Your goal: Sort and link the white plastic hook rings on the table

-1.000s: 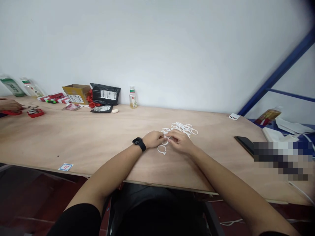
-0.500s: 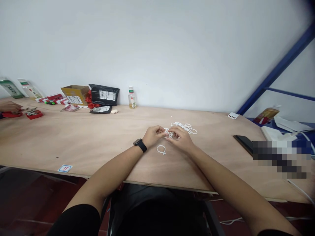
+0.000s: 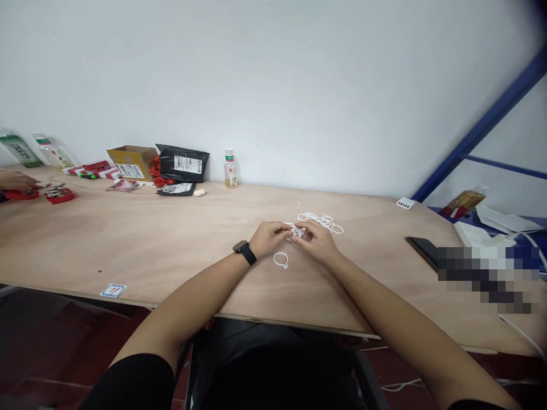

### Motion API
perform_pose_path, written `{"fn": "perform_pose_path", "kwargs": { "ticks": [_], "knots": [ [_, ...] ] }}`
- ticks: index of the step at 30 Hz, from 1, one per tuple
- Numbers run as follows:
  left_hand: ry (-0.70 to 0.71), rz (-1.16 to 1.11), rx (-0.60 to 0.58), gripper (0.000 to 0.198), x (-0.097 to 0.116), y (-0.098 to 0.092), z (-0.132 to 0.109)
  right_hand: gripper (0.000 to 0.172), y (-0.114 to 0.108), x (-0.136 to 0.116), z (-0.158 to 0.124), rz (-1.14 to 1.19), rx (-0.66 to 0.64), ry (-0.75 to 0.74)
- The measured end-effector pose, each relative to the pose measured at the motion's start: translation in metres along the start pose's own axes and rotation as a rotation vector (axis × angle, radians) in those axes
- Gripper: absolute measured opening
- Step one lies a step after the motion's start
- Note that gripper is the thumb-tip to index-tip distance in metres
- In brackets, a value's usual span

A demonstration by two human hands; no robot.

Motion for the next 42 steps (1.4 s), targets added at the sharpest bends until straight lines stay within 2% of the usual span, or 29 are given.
{"fn": "perform_pose_path", "kwargs": {
  "ticks": [6, 11, 15, 19, 25, 29, 34, 37, 40, 42],
  "knots": [
    [0.18, 0.322, 0.055, 0.02, 0.025, -0.002, -0.007, 0.031, 0.003, -0.001, 0.0, 0.024, -0.032, -0.022],
    [0.205, 0.498, 0.141, 0.023, 0.029, -0.008, -0.007, 0.023, -0.008, -0.007, 0.001, 0.015, 0.101, -0.066],
    [0.232, 0.55, 0.136, 0.026, 0.028, -0.005, -0.008, 0.015, -0.006, -0.013, 0.001, 0.008, 0.11, -0.12],
    [0.263, 0.593, 0.136, 0.027, 0.03, 0.0, -0.01, 0.011, -0.008, -0.014, 0.0, -0.037, 0.147, -0.103],
    [0.269, 0.611, 0.152, 0.026, 0.032, 0.002, -0.013, 0.012, -0.006, -0.02, 0.004, -0.035, 0.096, -0.078],
    [0.238, 0.601, 0.161, 0.027, 0.03, 0.003, -0.013, 0.013, -0.005, -0.019, 0.002, -0.041, 0.115, -0.058],
    [0.125, 0.558, 0.142, 0.026, 0.025, 0.001, -0.006, 0.015, -0.005, -0.013, 0.001, -0.072, 0.098, -0.048],
    [0.108, 0.485, 0.025, 0.031, 0.022, -0.002, -0.003, 0.017, -0.011, -0.003, 0.002, -0.156, 0.061, -0.031],
    [0.164, 0.472, -0.241, 0.042, 0.017, 0.009, -0.009, 0.019, -0.021, 0.02, -0.002, -0.278, 0.042, 0.078],
    [0.165, 0.502, -0.362, 0.045, 0.01, 0.017, -0.013, 0.019, -0.027, 0.037, -0.006, -0.311, 0.042, 0.162]
  ]
}}
Point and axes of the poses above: each hand's wrist, its own z-axis towards the middle knuckle, its own y-axis out of the palm, x = y × z, the point moved 8 cm from there along z, towards the middle knuckle, and after that the axes turned 14 degrees about -y, right-handed, at the moved point
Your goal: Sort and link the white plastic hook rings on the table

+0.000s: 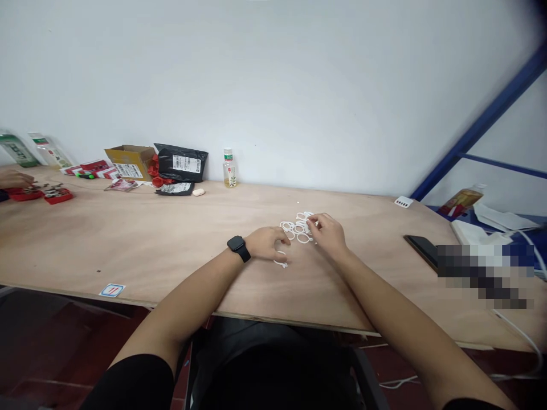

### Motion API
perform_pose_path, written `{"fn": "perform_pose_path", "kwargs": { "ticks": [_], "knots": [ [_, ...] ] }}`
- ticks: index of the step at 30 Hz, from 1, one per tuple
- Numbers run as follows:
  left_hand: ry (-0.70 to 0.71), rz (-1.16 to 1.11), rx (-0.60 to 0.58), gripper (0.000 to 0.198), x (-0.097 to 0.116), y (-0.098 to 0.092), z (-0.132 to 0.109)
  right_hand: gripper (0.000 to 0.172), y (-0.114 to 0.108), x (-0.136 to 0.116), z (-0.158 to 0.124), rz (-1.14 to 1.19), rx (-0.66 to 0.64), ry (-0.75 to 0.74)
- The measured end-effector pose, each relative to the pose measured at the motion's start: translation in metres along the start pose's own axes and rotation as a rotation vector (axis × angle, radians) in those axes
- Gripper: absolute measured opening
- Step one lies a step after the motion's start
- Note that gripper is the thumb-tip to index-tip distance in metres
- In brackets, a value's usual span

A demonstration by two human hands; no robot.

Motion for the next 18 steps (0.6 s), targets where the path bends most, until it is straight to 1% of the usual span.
{"fn": "perform_pose_path", "kwargs": {
  "ticks": [2, 4, 7, 10, 13, 16, 18],
  "knots": [
    [-0.005, 0.016, -0.082, 0.04, -0.002, 0.011, 0.0, 0.019, 0.0, 0.01, -0.001, 0.008, -0.002, 0.043],
    [-0.013, 0.026, -0.122, 0.03, -0.003, 0.02, 0.002, 0.018, 0.001, 0.011, -0.002, 0.035, 0.001, 0.046],
    [-0.029, 0.031, -0.091, 0.024, -0.008, 0.022, 0.006, 0.017, 0.003, 0.0, -0.001, 0.082, -0.007, 0.005],
    [-0.026, 0.024, -0.078, 0.027, -0.012, 0.02, 0.007, 0.016, 0.009, -0.016, 0.0, 0.133, -0.063, -0.053],
    [0.002, 0.031, -0.08, 0.029, -0.01, 0.02, 0.005, 0.015, 0.013, -0.024, -0.001, 0.173, -0.1, -0.08],
    [0.02, 0.066, -0.06, 0.015, -0.005, 0.021, 0.003, 0.015, 0.015, -0.026, -0.001, 0.197, -0.119, -0.094],
    [0.029, 0.069, -0.034, 0.012, -0.001, 0.02, 0.002, 0.015, 0.016, -0.027, -0.001, 0.213, -0.135, -0.105]
  ]
}}
Point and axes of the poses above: each hand's wrist, its own z-axis towards the middle knuckle, its own y-axis out of the palm, x = y × z, the point moved 8 cm from there along z, towards the middle knuckle, and after that the axes turned 14 degrees about -y, right-handed, at the moved point
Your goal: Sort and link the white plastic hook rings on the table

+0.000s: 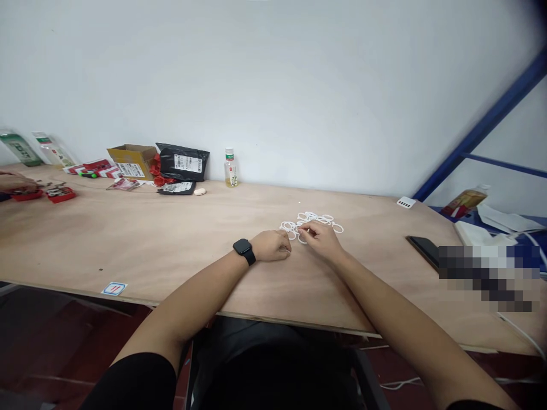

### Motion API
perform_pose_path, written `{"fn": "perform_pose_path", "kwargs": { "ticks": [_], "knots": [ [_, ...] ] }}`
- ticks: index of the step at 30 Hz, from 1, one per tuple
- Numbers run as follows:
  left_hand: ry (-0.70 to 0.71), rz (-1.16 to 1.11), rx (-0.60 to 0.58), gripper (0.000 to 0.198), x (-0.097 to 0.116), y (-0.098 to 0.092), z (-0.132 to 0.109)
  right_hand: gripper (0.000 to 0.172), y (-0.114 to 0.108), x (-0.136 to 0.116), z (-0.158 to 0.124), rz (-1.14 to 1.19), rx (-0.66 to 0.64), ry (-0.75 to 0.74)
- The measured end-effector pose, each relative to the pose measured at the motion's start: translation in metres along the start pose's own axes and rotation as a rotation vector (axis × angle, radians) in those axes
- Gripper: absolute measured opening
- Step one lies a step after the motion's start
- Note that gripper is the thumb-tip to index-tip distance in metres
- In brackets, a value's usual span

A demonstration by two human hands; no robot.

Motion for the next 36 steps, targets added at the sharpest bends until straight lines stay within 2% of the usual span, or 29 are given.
{"fn": "perform_pose_path", "kwargs": {
  "ticks": [2, 7, 10, 14, 21, 29, 32, 36],
  "knots": [
    [0.005, -0.044, 0.064, 0.013, 0.002, -0.006, 0.0, 0.015, 0.001, -0.003, 0.0, 0.018, -0.014, -0.018],
    [-0.055, -0.227, 0.328, 0.02, -0.007, -0.032, 0.0, 0.016, 0.004, -0.015, 0.002, 0.068, -0.02, -0.09],
    [-0.045, -0.249, 0.413, 0.024, -0.007, -0.04, -0.002, 0.016, 0.006, -0.02, 0.002, 0.098, -0.006, -0.113],
    [-0.019, -0.207, 0.43, 0.026, -0.001, -0.04, -0.003, 0.016, 0.007, -0.022, 0.001, 0.117, 0.02, -0.137],
    [-0.081, -0.138, 0.435, 0.028, 0.004, -0.039, -0.004, 0.015, 0.006, -0.022, -0.001, 0.1, 0.054, -0.079],
    [-0.129, -0.107, 0.457, 0.026, 0.0, -0.037, -0.002, 0.016, 0.003, -0.024, 0.002, 0.059, 0.06, -0.079],
    [-0.188, -0.069, 0.487, 0.029, -0.005, -0.038, -0.002, 0.017, 0.001, -0.012, 0.003, -0.025, 0.042, -0.075],
    [-0.298, 0.006, 0.438, 0.054, -0.02, -0.033, -0.001, 0.018, -0.005, 0.03, -0.003, -0.142, 0.027, 0.038]
  ]
}}
Point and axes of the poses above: each hand's wrist, its own z-axis towards the middle knuckle, its own y-axis out of the palm, x = y × z, the point moved 8 cm from there along z, towards the middle knuckle, and after that the axes turned 14 degrees about -y, right-handed, at the moved point
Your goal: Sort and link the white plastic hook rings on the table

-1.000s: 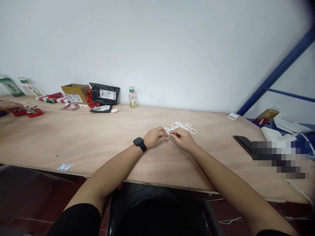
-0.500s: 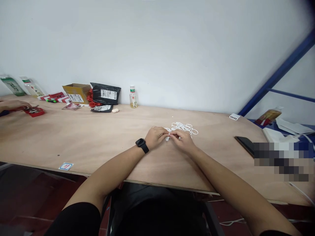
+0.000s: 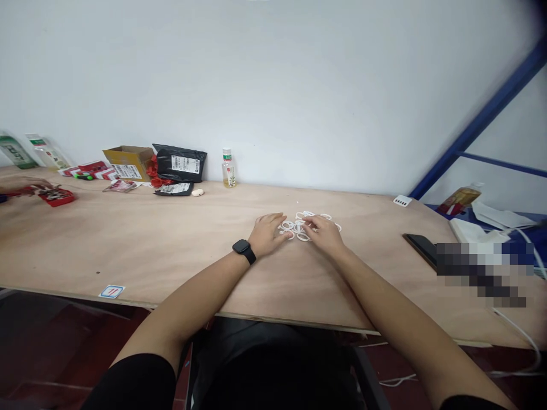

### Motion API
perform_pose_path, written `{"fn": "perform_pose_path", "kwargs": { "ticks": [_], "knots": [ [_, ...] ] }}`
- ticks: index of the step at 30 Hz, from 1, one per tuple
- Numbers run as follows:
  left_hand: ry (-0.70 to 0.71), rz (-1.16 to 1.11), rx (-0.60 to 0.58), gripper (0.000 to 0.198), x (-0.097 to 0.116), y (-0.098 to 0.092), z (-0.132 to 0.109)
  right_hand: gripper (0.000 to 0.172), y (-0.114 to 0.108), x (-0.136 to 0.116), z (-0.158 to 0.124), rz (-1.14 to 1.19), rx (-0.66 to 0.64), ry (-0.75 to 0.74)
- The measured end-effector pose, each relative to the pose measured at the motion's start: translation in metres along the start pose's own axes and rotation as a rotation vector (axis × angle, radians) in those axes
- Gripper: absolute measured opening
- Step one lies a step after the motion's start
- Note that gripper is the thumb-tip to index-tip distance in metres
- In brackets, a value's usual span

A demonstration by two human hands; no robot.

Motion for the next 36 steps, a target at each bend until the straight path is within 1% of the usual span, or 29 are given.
{"fn": "perform_pose_path", "kwargs": {
  "ticks": [4, 6, 7, 9, 11, 13, 16, 21, 26, 28, 29, 31, 34, 36],
  "knots": [
    [-0.059, 0.103, -0.161, 0.084, -0.016, 0.019, 0.0, 0.029, -0.008, 0.055, -0.01, -0.073, 0.068, 0.142],
    [-0.071, 0.137, -0.224, 0.095, -0.02, 0.028, -0.001, 0.037, -0.007, 0.08, -0.015, -0.108, 0.047, 0.2],
    [-0.076, 0.15, -0.248, 0.099, -0.021, 0.031, -0.001, 0.042, -0.004, 0.091, -0.018, -0.128, 0.007, 0.239],
    [-0.084, 0.174, -0.293, 0.104, -0.022, 0.036, -0.002, 0.052, 0.007, 0.109, -0.023, -0.142, -0.12, 0.33],
    [-0.098, 0.199, -0.335, 0.108, -0.022, 0.039, -0.002, 0.058, 0.021, 0.117, -0.027, -0.129, -0.267, 0.386],
    [-0.115, 0.217, -0.371, 0.111, -0.023, 0.042, -0.003, 0.06, 0.034, 0.111, -0.027, -0.106, -0.376, 0.369],
    [-0.148, 0.22, -0.398, 0.111, -0.025, 0.042, -0.003, 0.06, 0.046, 0.086, -0.021, -0.066, -0.427, 0.262],
    [-0.153, 0.177, -0.403, 0.105, -0.026, 0.042, -0.003, 0.052, 0.057, 0.033, -0.013, 0.08, -0.406, 0.038],
    [-0.131, 0.142, -0.336, 0.086, -0.027, 0.033, -0.001, 0.045, 0.06, -0.015, -0.008, 0.248, -0.377, -0.109],
    [-0.108, 0.139, -0.323, 0.076, -0.027, 0.03, 0.0, 0.043, 0.056, -0.026, -0.004, 0.317, -0.332, -0.134],
    [-0.092, 0.135, -0.325, 0.071, -0.026, 0.029, 0.0, 0.04, 0.052, -0.026, -0.002, 0.338, -0.284, -0.127],
    [-0.066, 0.127, -0.327, 0.065, -0.025, 0.027, 0.001, 0.034, 0.041, -0.019, 0.002, 0.35, -0.151, -0.075],
    [-0.053, 0.12, -0.311, 0.06, -0.023, 0.024, 0.003, 0.031, 0.029, 0.007, 0.004, 0.33, 0.023, 0.027],
    [-0.048, 0.108, -0.307, 0.057, -0.021, 0.023, 0.003, 0.032, 0.028, 0.026, 0.005, 0.301, 0.077, 0.086]
  ]
}}
Point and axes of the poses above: each hand's wrist, its own z-axis towards the middle knuckle, its own y-axis out of the palm, x = y × z, the point moved 8 cm from there along z, towards the middle knuckle, and after that the axes turned 14 degrees about -y, right-handed, at the moved point
